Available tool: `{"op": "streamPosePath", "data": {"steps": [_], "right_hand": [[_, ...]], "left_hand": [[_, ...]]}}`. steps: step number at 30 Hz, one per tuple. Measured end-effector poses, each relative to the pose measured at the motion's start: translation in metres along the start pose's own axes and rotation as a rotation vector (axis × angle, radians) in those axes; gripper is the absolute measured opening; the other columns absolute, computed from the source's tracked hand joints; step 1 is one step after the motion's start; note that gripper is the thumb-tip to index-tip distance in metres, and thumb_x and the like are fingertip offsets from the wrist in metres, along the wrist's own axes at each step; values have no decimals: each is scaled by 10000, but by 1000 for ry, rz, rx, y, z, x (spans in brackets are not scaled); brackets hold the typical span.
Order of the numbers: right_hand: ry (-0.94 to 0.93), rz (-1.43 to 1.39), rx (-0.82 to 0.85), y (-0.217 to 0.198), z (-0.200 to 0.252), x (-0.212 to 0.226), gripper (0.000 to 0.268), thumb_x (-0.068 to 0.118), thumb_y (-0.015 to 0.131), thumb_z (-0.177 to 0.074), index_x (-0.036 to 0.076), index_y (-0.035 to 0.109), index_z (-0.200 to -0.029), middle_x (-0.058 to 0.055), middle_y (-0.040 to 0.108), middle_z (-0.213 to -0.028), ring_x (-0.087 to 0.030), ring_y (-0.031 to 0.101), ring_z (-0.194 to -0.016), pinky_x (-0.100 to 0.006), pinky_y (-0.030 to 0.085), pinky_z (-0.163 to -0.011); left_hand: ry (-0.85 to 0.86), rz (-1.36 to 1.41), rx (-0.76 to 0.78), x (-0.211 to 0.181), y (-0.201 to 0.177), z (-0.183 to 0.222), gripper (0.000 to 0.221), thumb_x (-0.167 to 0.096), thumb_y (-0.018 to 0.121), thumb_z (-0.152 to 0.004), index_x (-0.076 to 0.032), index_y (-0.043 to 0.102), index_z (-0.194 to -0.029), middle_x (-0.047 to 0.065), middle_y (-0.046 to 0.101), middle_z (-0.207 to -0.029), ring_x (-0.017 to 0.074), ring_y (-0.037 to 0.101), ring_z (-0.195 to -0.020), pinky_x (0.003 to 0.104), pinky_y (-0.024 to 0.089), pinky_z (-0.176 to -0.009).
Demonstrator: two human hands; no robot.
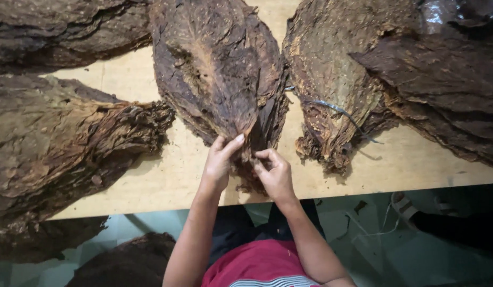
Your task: Bundling dried tobacco leaves by hand on a wooden table
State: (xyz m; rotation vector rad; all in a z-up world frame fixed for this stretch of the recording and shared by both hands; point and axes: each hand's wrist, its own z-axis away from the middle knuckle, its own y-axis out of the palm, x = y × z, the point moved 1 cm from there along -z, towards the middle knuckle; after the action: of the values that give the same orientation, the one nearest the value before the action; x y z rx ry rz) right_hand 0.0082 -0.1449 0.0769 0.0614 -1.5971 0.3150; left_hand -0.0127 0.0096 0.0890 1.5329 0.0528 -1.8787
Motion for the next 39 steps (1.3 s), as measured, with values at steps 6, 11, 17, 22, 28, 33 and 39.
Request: {"op": "streamPosePath", "data": {"steps": [6,11,17,22,28,33,39], "right_hand": [[38,46,52,2,5,-26,185,-43,691,-869,52,751,-1017,-145,755,-729,-201,736,-607,-355,618,-607],[116,-119,63,10,8,-26,180,-22,740,-900,53,741,-1064,-121,758,-744,-138,715,-594,-283,620,-589],[92,-129,30,3,9,-28,149,-28,731,-911,28,739,-1049,-142,776,-839,-146,731,-680,-294,640,-637],[-297,345,-74,8,2,4,227,30,778,-816,96,708,-1022,-59,650,-1030,-225,737,-791,-341,625,-647],[-549,696,-72,31,-22,23,317,306,884,-828,138,701,-1024,-45,538,-1010,-325,608,-962,-500,521,-808],[-484,960,-213,55,-35,6,257,368,788,-820,169,633,-868,-44,504,-932,-316,581,-890,-486,477,-692],[-420,859,-25,36,-27,0,343,291,641,-921,-7,643,-1090,-227,567,-1207,-448,599,-1135,-572,543,-924]], "left_hand": [[132,-279,16,-73,14,1,659,-394,889,-839,-40,689,-1357,283,679,-1318,442,663,-1252,563,559,-1032],[199,-155,69,-83,6,-8,479,-314,900,-866,-104,743,-1267,97,749,-1162,200,711,-1085,436,604,-959],[223,-137,123,-54,1,5,513,-298,877,-892,-55,710,-1311,169,716,-1244,269,666,-1160,494,569,-1009],[147,-26,99,-16,-20,-8,452,-239,842,-915,-78,710,-1316,101,715,-1244,209,674,-1155,446,568,-1021],[343,-26,178,-68,-11,-6,365,-169,817,-963,-64,714,-1297,125,714,-1254,212,652,-1212,459,547,-1062],[251,-197,111,-67,-4,5,377,-266,882,-883,-65,750,-1172,114,758,-1079,200,700,-1000,405,600,-905],[50,-305,3,10,-24,-6,431,-303,862,-863,-18,728,-1157,152,725,-1033,254,669,-955,412,558,-787]]}}
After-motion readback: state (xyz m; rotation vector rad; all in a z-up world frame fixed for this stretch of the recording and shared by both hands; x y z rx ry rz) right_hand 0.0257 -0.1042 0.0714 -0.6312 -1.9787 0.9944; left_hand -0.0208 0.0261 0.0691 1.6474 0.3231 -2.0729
